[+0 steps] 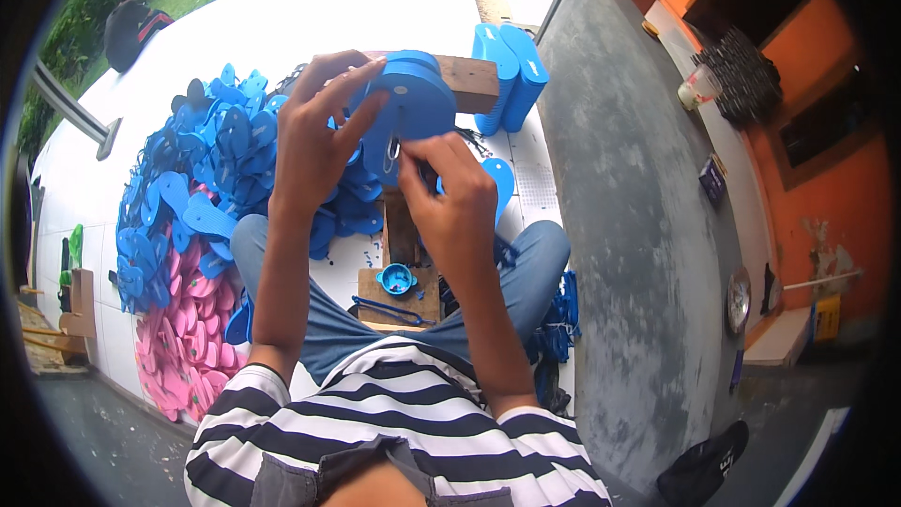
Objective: The person assembles flip-flops by using a manual press to insert plastic straps into the pre-cut holes of blue foam soles.
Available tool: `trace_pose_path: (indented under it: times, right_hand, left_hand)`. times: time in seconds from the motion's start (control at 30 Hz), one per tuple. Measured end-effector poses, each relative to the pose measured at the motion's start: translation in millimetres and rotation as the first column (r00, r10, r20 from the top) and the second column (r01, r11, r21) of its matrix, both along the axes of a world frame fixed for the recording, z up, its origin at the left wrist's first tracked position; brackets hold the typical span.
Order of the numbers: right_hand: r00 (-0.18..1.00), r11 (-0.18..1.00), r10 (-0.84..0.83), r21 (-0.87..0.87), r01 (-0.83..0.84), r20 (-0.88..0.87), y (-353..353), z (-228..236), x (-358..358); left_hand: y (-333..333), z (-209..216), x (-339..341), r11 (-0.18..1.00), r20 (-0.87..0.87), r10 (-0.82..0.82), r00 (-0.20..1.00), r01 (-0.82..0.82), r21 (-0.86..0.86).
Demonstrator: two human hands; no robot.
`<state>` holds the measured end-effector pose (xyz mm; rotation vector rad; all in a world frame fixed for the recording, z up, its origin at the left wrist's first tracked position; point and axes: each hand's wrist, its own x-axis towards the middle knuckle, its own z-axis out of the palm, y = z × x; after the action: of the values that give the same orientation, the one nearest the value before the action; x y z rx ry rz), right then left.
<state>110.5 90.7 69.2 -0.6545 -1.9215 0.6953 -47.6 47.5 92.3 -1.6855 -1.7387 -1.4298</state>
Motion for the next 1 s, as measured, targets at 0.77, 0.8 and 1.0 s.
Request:
trace_pose_path:
  times: [0.77, 0.8, 1.0]
  right_hand:
    - [0.911, 0.931, 0.270, -0.155, -0.330, -0.312, 27.3, -16.8, -11.0]
    - [0.912, 0.930, 0.261, -0.170, -0.325, -0.316, 23.7, -20.2, -10.2]
    - [0.961, 0.969, 0.109, -0.187, -0.160, -0.254, -7.0, -24.3, 2.4]
  left_hand:
    - [4.9, -51.9, 45.5, 0.902, 0.617, -0.431, 0.659, 0.308, 0.302]
    - [1.7, -54.0, 49.3, 0.892, 0.638, -0.452, 0.624, 0.310, 0.329]
    - [-24.8, -55.2, 70.3, 0.920, 0.753, -0.392, 0.529, 0.225, 0.321]
